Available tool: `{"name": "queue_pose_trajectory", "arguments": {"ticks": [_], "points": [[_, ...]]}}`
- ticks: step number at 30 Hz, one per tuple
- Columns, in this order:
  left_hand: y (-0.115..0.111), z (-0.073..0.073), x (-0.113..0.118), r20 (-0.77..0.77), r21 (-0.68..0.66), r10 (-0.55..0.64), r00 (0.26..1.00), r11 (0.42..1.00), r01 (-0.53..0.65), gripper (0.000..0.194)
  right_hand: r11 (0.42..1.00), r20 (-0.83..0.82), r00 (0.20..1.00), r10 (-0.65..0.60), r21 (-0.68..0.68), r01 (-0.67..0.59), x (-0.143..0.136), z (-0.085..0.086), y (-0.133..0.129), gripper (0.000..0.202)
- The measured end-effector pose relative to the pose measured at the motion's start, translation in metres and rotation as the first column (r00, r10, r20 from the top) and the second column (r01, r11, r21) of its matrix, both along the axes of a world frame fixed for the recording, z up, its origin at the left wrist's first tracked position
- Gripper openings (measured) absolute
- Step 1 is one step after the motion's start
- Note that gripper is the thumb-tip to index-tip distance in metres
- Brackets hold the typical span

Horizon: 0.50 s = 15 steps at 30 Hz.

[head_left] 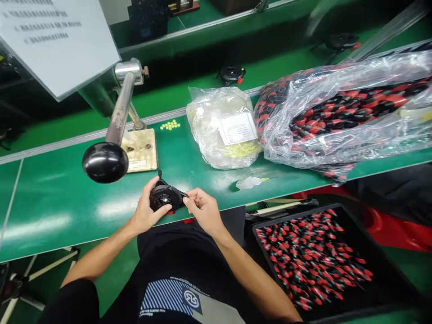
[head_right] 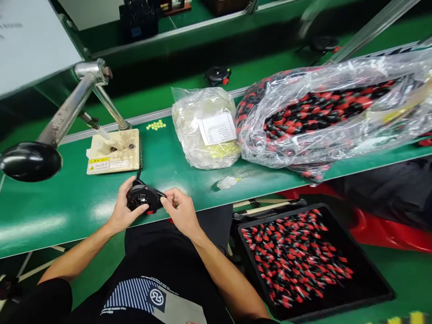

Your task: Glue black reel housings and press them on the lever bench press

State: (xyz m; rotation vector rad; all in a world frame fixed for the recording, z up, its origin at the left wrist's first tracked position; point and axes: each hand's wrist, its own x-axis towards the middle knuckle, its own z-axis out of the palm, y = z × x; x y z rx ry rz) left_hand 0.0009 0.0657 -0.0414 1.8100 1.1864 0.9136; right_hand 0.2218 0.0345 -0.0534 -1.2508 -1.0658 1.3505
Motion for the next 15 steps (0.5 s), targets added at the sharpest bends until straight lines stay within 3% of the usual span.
{"name": "queue_pose_trajectory", "arguments": {"ticks": [4,9,12,15], "points": [[0.016,0.024,-0.020,0.022,0.051,0.140,0.990,0.989,-0.141,0.062,0.999,-0.068,0.997,0.046,0.007,-0.046,0.006,-0.008,0.003,0.045],[0.083,0.053,-0.074,0.139,0.173,0.396,0.908,0.893,-0.416,0.065,0.997,0.003,0.998,0.066,-0.046,-0.066,0.018,-0.017,0.007,0.043],[0.130,0.059,-0.096,0.166,0.153,0.401,0.901,0.892,-0.425,0.064,0.995,0.073,0.993,0.097,-0.038,-0.095,0.017,-0.013,0.006,0.044],[0.166,0.062,-0.102,0.146,0.099,0.324,0.935,0.935,-0.340,0.060,0.994,0.141,0.984,0.110,-0.042,-0.105,0.013,-0.010,0.005,0.044]]}}
